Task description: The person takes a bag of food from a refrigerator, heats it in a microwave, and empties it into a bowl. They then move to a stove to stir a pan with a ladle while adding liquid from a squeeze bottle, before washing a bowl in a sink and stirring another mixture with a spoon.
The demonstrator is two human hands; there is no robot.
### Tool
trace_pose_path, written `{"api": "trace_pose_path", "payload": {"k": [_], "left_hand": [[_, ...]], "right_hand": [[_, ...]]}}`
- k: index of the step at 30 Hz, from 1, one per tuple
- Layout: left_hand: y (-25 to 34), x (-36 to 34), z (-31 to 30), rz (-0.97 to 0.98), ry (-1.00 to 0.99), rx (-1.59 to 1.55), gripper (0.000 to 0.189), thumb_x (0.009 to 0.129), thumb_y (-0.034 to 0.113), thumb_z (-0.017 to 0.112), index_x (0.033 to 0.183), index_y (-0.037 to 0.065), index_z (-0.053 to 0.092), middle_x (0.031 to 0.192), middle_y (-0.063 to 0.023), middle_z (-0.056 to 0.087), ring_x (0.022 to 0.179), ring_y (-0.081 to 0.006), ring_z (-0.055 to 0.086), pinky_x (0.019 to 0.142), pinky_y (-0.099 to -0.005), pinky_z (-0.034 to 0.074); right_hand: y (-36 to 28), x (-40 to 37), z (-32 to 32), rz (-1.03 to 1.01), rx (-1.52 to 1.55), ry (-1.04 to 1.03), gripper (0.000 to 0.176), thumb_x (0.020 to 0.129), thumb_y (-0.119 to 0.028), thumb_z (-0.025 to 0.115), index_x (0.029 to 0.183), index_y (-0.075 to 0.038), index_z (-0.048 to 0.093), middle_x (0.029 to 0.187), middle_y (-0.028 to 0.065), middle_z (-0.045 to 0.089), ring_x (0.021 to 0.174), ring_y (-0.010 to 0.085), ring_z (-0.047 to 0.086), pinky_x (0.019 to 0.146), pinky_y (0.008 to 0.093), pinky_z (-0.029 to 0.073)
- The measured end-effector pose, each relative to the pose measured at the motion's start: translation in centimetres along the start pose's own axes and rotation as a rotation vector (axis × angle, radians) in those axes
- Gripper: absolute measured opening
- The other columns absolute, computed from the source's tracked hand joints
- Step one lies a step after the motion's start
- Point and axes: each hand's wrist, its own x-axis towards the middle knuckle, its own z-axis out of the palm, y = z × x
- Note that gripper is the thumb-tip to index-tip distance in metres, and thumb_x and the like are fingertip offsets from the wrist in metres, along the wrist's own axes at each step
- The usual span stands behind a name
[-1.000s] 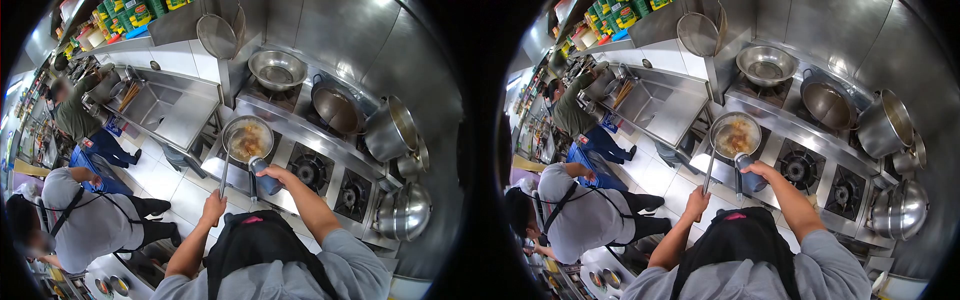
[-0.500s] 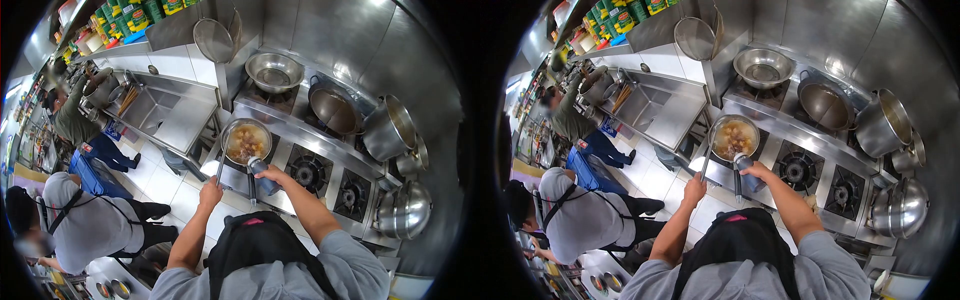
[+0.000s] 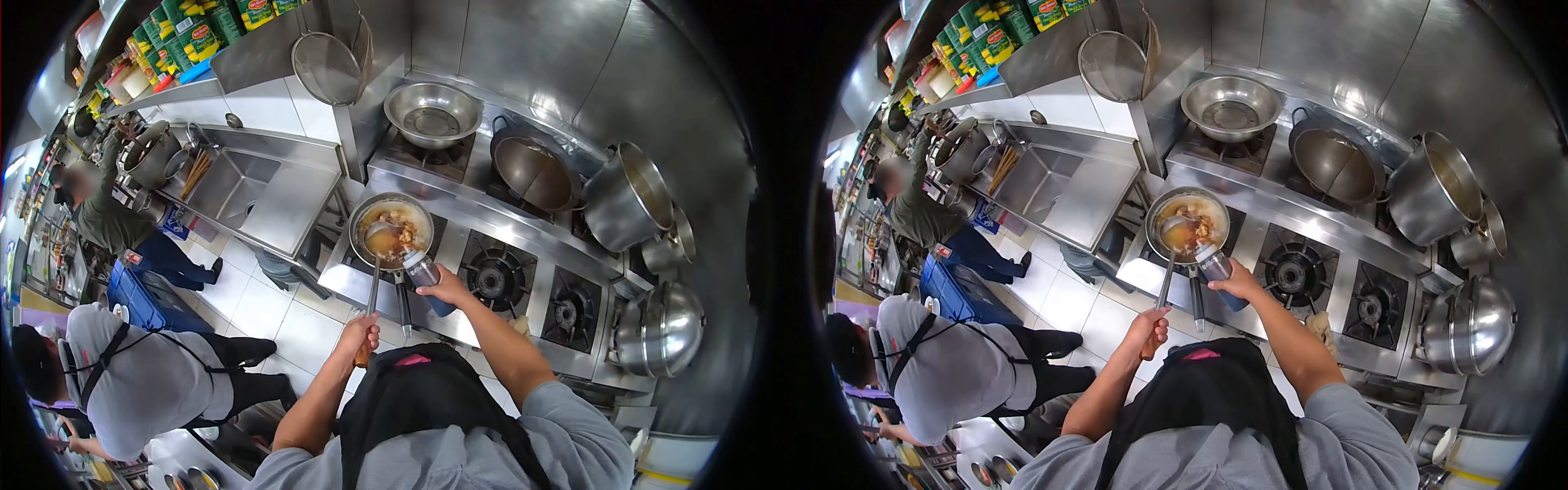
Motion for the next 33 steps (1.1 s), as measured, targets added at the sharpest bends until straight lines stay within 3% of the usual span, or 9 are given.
{"api": "trace_pose_path", "payload": {"k": [3, 5, 7, 9, 10, 13, 14, 21, 33], "left_hand": [[0.6, -0.4, -0.2, 0.038, 0.024, 0.189, 0.015, 0.097, 0.021, 0.062, 0.099, 0.008, 0.055, 0.066, 0.0005, 0.052, 0.05, -0.009, 0.048, 0.044, -0.0262, 0.041], [1.2, -1.5, -0.4, 0.216, 0.069, 0.605, 0.018, 0.097, 0.021, 0.062, 0.099, 0.005, 0.054, 0.067, 0.0001, 0.053, 0.05, -0.0099, 0.049, 0.044, -0.0267, 0.041], [2.5, -2.5, -0.8, 0.232, 0.099, 0.729, 0.021, 0.095, 0.02, 0.062, 0.101, 0.002, 0.054, 0.069, -0.0061, 0.059, 0.053, -0.0148, 0.057, 0.047, -0.0311, 0.047], [3.6, -3.1, -1.3, 0.368, 0.172, 1.075, 0.024, 0.093, 0.02, 0.064, 0.103, 0.0, 0.055, 0.072, -0.0155, 0.064, 0.059, -0.0287, 0.064, 0.055, -0.0405, 0.053], [3.8, -2.7, -1.8, 0.511, 0.214, 1.228, 0.03, 0.09, 0.019, 0.065, 0.111, 0.0, 0.056, 0.078, -0.0258, 0.067, 0.072, -0.0438, 0.068, 0.069, -0.0508, 0.055], [5.0, -2.0, -2.4, 0.672, 0.365, 1.463, 0.038, 0.09, 0.02, 0.064, 0.121, 0.002, 0.055, 0.082, -0.0286, 0.068, 0.081, -0.0497, 0.067, 0.074, -0.0563, 0.054], [5.7, -1.7, -1.8, 0.628, 0.412, 1.564, 0.045, 0.09, 0.021, 0.064, 0.13, 0.004, 0.052, 0.085, -0.0292, 0.069, 0.083, -0.049, 0.068, 0.075, -0.0579, 0.054], [5.6, 5.6, -3.1, 0.676, 0.494, 1.704, 0.049, 0.094, 0.033, 0.062, 0.134, 0.007, 0.05, 0.083, -0.0258, 0.07, 0.078, -0.0458, 0.069, 0.071, -0.0569, 0.055], [2.8, 2.2, -2.1, 0.768, 0.374, 1.889, 0.055, 0.091, 0.023, 0.064, 0.143, 0.013, 0.048, 0.087, -0.0148, 0.071, 0.075, -0.0356, 0.071, 0.065, -0.048, 0.056]], "right_hand": [[0.7, -1.4, -0.2, -0.122, 0.153, 0.068, 0.086, 0.067, -0.038, 0.09, 0.136, -0.005, 0.052, 0.124, 0.0168, 0.065, 0.114, 0.0269, 0.063, 0.1, 0.0375, 0.048], [1.2, -2.2, -0.5, -0.197, 0.236, 0.106, 0.085, 0.068, -0.035, 0.091, 0.136, -0.005, 0.051, 0.124, 0.0159, 0.065, 0.114, 0.0264, 0.063, 0.101, 0.0381, 0.047], [1.7, -2.9, -1.0, -0.279, 0.329, 0.144, 0.085, 0.068, -0.03, 0.092, 0.137, -0.005, 0.049, 0.125, 0.0133, 0.064, 0.115, 0.024, 0.061, 0.102, 0.0387, 0.046], [2.4, -3.7, -1.4, -0.266, 0.365, 0.141, 0.085, 0.069, -0.029, 0.092, 0.137, -0.005, 0.049, 0.125, 0.0124, 0.063, 0.114, 0.0228, 0.061, 0.102, 0.0382, 0.046], [2.5, -4.1, -1.6, -0.256, 0.401, 0.14, 0.085, 0.069, -0.028, 0.092, 0.138, -0.004, 0.049, 0.126, 0.0114, 0.063, 0.114, 0.0217, 0.06, 0.102, 0.0377, 0.045], [3.1, -5.4, -2.0, -0.254, 0.447, 0.111, 0.084, 0.069, -0.027, 0.092, 0.138, -0.004, 0.049, 0.126, 0.0107, 0.062, 0.114, 0.0204, 0.059, 0.102, 0.0367, 0.045], [3.3, -5.8, -2.0, -0.28, 0.437, 0.124, 0.086, 0.069, -0.026, 0.093, 0.139, -0.003, 0.048, 0.125, 0.0104, 0.062, 0.114, 0.0201, 0.059, 0.102, 0.0366, 0.045], [4.7, -8.6, -1.8, -0.187, 0.408, 0.116, 0.092, 0.068, -0.034, 0.093, 0.14, 0.0, 0.046, 0.129, 0.0159, 0.062, 0.119, 0.0244, 0.06, 0.103, 0.0389, 0.045], [8.0, -9.6, -1.7, -0.181, 0.459, 0.139, 0.086, 0.069, -0.027, 0.092, 0.139, -0.003, 0.048, 0.127, 0.0119, 0.063, 0.117, 0.0219, 0.06, 0.104, 0.0381, 0.044]]}}
